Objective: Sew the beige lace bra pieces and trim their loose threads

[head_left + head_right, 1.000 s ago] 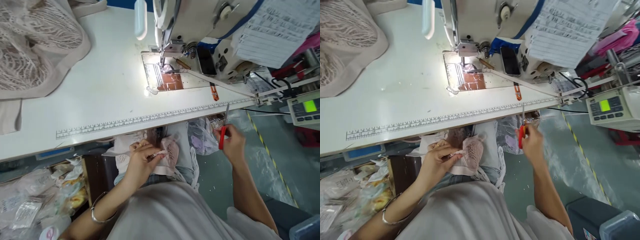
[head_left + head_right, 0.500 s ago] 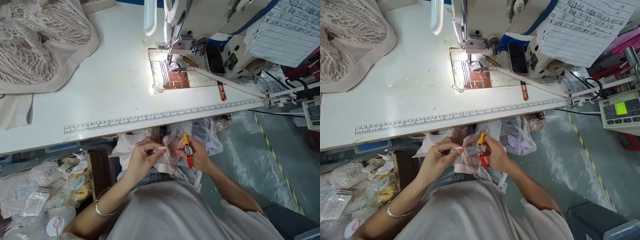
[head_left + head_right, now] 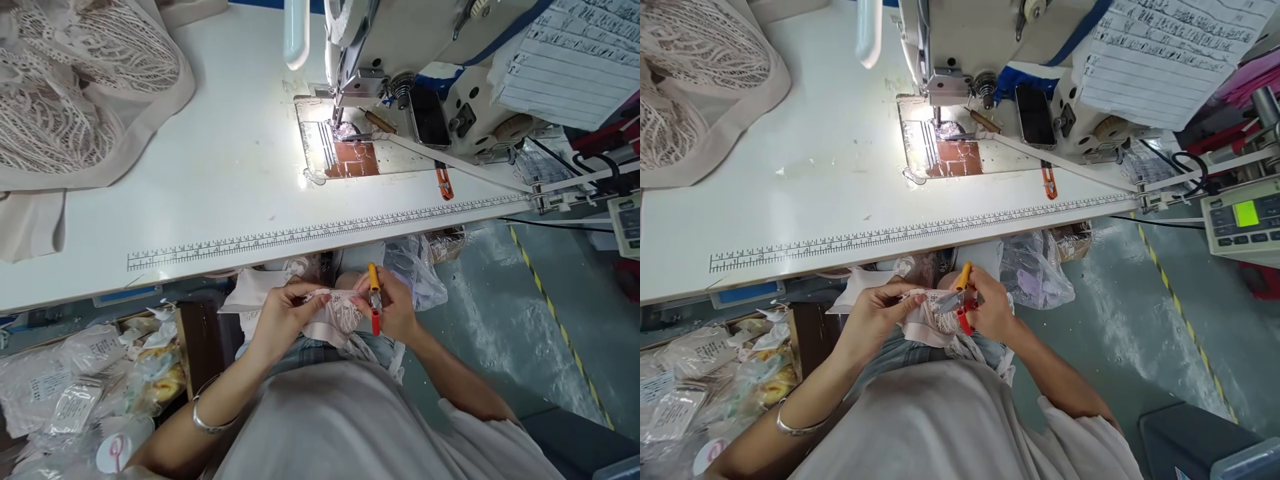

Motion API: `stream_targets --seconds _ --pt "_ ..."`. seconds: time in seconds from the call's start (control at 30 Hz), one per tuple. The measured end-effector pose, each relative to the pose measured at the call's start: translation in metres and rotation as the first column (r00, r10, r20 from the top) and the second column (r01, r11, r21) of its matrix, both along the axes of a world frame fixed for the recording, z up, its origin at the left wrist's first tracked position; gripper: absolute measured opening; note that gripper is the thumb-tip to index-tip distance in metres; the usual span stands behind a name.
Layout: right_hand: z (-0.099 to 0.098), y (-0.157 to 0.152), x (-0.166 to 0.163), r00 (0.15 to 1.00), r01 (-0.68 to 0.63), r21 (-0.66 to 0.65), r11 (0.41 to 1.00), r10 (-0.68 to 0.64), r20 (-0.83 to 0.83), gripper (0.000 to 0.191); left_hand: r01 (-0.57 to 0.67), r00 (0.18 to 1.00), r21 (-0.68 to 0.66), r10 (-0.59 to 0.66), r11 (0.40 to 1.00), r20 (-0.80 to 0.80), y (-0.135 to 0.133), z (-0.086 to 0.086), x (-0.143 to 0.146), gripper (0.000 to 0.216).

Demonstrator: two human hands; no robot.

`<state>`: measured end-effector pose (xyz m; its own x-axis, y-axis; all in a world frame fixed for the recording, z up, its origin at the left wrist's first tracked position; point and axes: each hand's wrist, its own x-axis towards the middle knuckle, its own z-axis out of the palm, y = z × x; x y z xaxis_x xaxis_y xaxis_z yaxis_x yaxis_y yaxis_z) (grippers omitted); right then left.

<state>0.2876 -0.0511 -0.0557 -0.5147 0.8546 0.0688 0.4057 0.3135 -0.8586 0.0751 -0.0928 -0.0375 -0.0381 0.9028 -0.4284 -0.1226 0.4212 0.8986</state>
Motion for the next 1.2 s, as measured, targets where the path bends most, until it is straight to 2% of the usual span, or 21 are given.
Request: stream_targets --seconds 0.1,0.27,0.37,0.43,0.53,0.67,0.77,0.93,1.07,1.2 --pt "0.001 -0.004 -0.002 0.999 0.038 0.125 0.991 -0.038 0.0 0.003 -0.028 0.995 -0.084 0.036 0.996 0.096 0.002 0.002 0.003 0.034" --pt "0.001 -0.006 -0.006 0.99 -0.138 0.224 0.965 0.139 0.01 0.01 -0.019 0.992 -0.115 0.033 0.993 0.122 0.002 0.006 0.008 0.033" --pt "0.008 0.0 0.0 0.981 -0.187 0.188 0.964 0.193 -0.014 0.009 0.006 0.994 -0.098 0.005 0.995 0.112 0.0 0.005 0.008 0.028" --pt "0.018 0.009 0.008 0.986 -0.164 0.136 0.977 0.163 0.014 0.003 0.013 0.998 -0.07 -0.008 0.997 0.068 -0.001 0.004 0.007 0.026" --pt "0.038 0.025 0.02 0.964 -0.17 0.016 0.985 0.163 0.209 0.027 0.034 0.999 -0.033 -0.034 0.999 0.01 -0.001 0.006 0.004 0.023" --pt "0.059 0.038 0.027 0.815 -0.304 -0.149 0.941 0.338 0.471 0.034 0.063 0.998 -0.012 -0.063 0.998 -0.016 -0.001 0.009 0.003 0.02" --pt "0.065 0.041 0.024 0.746 -0.364 -0.139 0.921 0.378 0.548 0.036 0.071 0.997 -0.012 -0.071 0.997 -0.009 -0.001 0.009 0.003 0.018" --pt "0.063 0.042 0.019 0.678 -0.436 -0.083 0.896 0.387 0.625 0.036 0.067 0.998 -0.048 -0.067 0.997 0.014 -0.001 0.009 0.001 0.016" --pt "0.062 0.04 0.018 0.683 -0.452 -0.043 0.891 0.377 0.625 0.036 0.096 0.995 -0.058 -0.095 0.994 0.025 0.001 0.01 -0.002 0.015" --pt "0.059 0.037 0.018 0.689 -0.445 -0.074 0.892 0.394 0.608 0.037 0.125 0.992 -0.056 -0.125 0.991 0.016 0.001 0.01 -0.002 0.014"
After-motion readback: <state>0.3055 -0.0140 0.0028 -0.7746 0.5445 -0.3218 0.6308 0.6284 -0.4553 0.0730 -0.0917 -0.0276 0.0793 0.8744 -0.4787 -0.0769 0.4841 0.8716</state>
